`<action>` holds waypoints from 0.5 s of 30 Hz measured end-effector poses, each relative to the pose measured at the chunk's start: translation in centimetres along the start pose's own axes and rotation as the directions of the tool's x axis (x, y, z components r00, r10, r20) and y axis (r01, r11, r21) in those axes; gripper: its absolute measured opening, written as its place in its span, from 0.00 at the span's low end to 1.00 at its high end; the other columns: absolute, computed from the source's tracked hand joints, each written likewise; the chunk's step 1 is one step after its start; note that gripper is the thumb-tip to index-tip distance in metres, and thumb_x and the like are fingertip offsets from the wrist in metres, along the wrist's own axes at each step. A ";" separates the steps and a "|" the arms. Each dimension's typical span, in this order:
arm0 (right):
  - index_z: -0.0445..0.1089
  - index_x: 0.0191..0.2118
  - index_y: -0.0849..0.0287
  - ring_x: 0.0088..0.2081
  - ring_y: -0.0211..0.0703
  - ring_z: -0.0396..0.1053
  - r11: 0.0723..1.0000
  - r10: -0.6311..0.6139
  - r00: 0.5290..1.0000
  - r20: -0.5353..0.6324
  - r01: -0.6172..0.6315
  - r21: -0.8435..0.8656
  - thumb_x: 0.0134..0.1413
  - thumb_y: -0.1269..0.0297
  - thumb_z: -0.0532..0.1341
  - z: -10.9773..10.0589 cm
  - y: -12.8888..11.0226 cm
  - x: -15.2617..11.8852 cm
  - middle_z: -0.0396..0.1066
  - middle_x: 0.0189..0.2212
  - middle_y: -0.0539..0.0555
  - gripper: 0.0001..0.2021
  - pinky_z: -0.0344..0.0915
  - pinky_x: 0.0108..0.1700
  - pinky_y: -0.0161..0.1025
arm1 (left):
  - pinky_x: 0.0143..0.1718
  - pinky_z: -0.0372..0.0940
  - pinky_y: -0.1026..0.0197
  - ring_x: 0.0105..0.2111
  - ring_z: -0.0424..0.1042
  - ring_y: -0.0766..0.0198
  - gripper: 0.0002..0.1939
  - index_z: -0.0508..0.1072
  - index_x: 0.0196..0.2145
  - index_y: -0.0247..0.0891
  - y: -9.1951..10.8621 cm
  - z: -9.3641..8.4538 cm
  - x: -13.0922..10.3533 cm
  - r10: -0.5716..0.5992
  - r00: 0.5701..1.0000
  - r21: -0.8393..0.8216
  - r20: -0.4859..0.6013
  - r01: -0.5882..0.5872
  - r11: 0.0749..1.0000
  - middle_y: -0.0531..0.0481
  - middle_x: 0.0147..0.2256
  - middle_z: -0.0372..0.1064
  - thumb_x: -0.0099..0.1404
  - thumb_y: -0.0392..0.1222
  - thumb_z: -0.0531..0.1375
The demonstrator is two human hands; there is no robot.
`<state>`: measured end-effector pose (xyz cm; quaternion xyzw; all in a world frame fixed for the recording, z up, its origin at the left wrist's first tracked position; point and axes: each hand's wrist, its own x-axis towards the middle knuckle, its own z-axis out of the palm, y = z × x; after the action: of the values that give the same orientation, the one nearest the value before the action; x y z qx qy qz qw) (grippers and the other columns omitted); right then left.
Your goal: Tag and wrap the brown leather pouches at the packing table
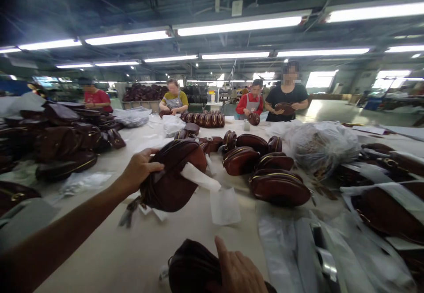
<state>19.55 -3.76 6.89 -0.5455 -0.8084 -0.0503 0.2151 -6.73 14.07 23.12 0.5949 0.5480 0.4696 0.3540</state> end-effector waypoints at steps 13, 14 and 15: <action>0.31 0.67 0.65 0.41 0.55 0.72 0.893 0.381 0.901 0.207 -0.416 0.169 0.40 0.72 0.67 -1.8 -2.2 7.9 0.75 0.40 0.61 0.54 0.67 0.43 0.46 | 0.27 0.70 0.57 0.26 0.75 0.54 0.35 0.66 0.45 0.39 2.4 -0.4 -4.5 -0.069 0.988 -0.207 0.138 0.097 0.974 0.51 0.29 0.75 0.37 0.47 0.68; 0.32 0.67 0.65 0.42 0.55 0.72 0.882 0.393 0.893 0.222 -0.434 0.183 0.40 0.72 0.66 -2.1 -2.4 8.1 0.75 0.41 0.61 0.53 0.66 0.45 0.46 | 0.27 0.70 0.58 0.26 0.75 0.54 0.35 0.66 0.45 0.39 2.5 -0.4 -4.7 -0.075 0.989 -0.220 0.125 0.101 0.970 0.51 0.29 0.75 0.37 0.47 0.68; 0.33 0.67 0.66 0.43 0.55 0.71 0.871 0.404 0.885 0.232 -0.450 0.197 0.41 0.73 0.66 -2.3 -2.6 8.2 0.74 0.42 0.62 0.52 0.65 0.46 0.47 | 0.27 0.70 0.58 0.26 0.75 0.54 0.35 0.67 0.45 0.39 2.6 -0.3 -4.9 -0.074 0.991 -0.233 0.110 0.099 0.967 0.51 0.29 0.75 0.36 0.47 0.69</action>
<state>15.32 1.54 12.67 -0.6826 -0.6834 0.1494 0.2114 -5.98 8.80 24.79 0.5465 0.4946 0.4854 0.4701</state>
